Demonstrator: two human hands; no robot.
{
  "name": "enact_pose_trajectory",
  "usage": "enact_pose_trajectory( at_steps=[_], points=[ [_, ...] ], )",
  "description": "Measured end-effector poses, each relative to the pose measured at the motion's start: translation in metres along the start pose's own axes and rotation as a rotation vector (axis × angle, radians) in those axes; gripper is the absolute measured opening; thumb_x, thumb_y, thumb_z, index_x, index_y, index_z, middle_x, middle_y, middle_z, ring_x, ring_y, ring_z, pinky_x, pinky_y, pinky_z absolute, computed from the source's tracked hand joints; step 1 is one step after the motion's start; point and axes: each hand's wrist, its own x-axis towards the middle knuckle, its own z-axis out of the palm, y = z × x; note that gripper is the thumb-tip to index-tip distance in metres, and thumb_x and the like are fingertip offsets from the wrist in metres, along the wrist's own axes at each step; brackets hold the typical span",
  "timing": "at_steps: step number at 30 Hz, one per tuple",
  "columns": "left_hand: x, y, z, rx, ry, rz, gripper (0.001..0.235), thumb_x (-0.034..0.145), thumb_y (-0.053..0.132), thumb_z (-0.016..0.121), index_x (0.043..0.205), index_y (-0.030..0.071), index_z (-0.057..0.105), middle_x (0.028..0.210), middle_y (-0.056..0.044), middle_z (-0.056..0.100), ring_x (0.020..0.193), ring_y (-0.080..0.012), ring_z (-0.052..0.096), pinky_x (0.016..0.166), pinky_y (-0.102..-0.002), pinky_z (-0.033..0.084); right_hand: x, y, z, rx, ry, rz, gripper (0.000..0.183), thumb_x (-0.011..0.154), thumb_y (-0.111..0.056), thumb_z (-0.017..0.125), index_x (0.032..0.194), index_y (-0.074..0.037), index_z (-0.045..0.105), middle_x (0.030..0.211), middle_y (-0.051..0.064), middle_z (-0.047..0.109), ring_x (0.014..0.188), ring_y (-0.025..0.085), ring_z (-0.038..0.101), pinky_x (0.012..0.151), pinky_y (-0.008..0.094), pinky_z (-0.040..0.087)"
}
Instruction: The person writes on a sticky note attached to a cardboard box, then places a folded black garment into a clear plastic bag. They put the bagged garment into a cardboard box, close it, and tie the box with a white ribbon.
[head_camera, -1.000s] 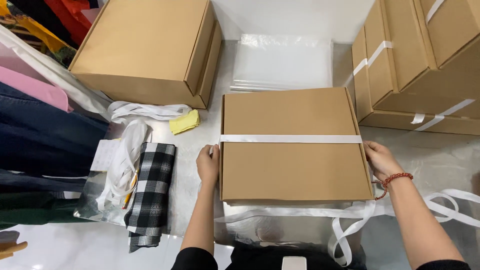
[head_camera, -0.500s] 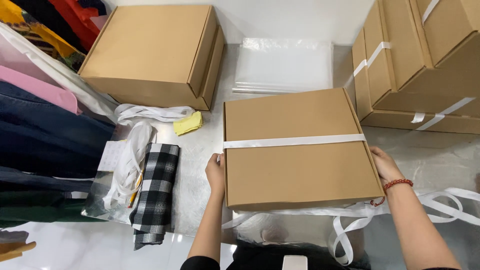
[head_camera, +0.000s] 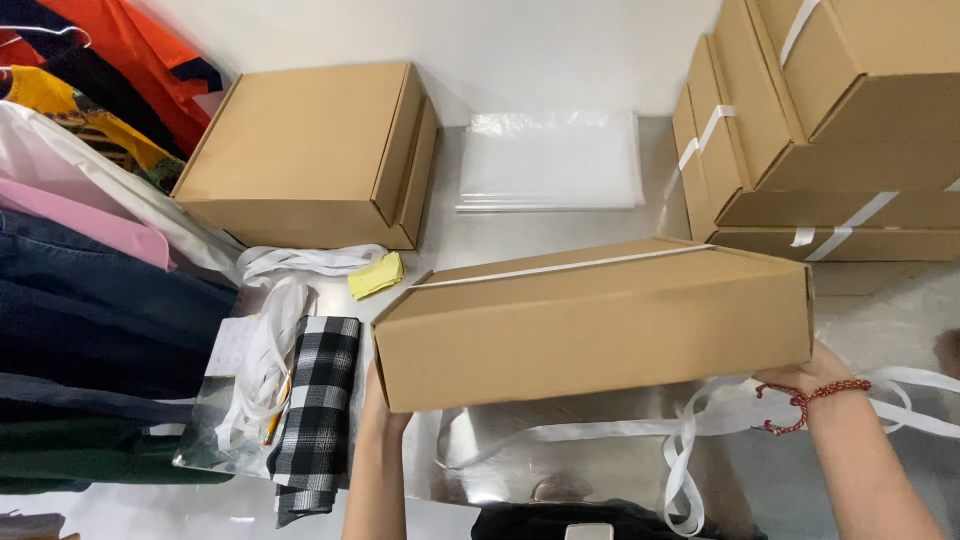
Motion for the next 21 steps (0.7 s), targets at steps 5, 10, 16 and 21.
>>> enact_pose_trajectory(
  at_steps=[5,10,16,21],
  points=[
    [-0.006,0.028,0.022,-0.289,0.043,-0.012,0.018,0.106,0.026,0.065,0.105,0.009,0.071,0.086,-0.001,0.062,0.081,-0.0144,0.061,0.085,-0.029,0.058,-0.023,-0.009,0.042,0.154,-0.029,-0.018,0.019,0.106,-0.043,0.065,0.113,-0.026,0.07,0.122,-0.003,0.074,0.106,0.012,0.069,0.089,0.03,0.054],
    [-0.004,0.062,0.057,-0.685,0.105,-0.033,0.012,0.105,0.024,0.071,0.099,0.014,0.066,0.077,0.011,0.05,0.074,-0.0061,0.056,0.09,-0.021,0.058,-0.074,-0.044,0.132,0.409,-0.148,0.041,0.011,0.098,-0.033,0.076,0.097,-0.023,0.079,0.158,0.023,0.058,0.124,0.02,0.073,0.089,0.013,0.063],
    [-0.004,0.108,0.106,-0.715,0.149,0.123,0.015,0.108,0.027,0.068,0.108,0.012,0.068,0.095,0.007,0.071,0.086,-0.0047,0.07,0.093,-0.021,0.06,-0.061,-0.049,0.171,0.442,-0.069,0.079,0.015,0.101,-0.044,0.071,0.111,-0.032,0.071,0.148,0.013,0.056,0.136,0.022,0.064,0.111,0.026,0.056],
    [-0.023,0.1,0.136,-0.729,0.178,0.203,0.014,0.108,0.027,0.068,0.111,0.016,0.061,0.095,0.007,0.07,0.077,-0.0058,0.058,0.07,-0.018,0.05,-0.01,-0.014,0.158,0.481,-0.105,0.097,0.021,0.1,-0.05,0.073,0.117,-0.038,0.07,0.135,0.001,0.059,0.119,0.013,0.059,0.096,0.025,0.052]
  ],
)
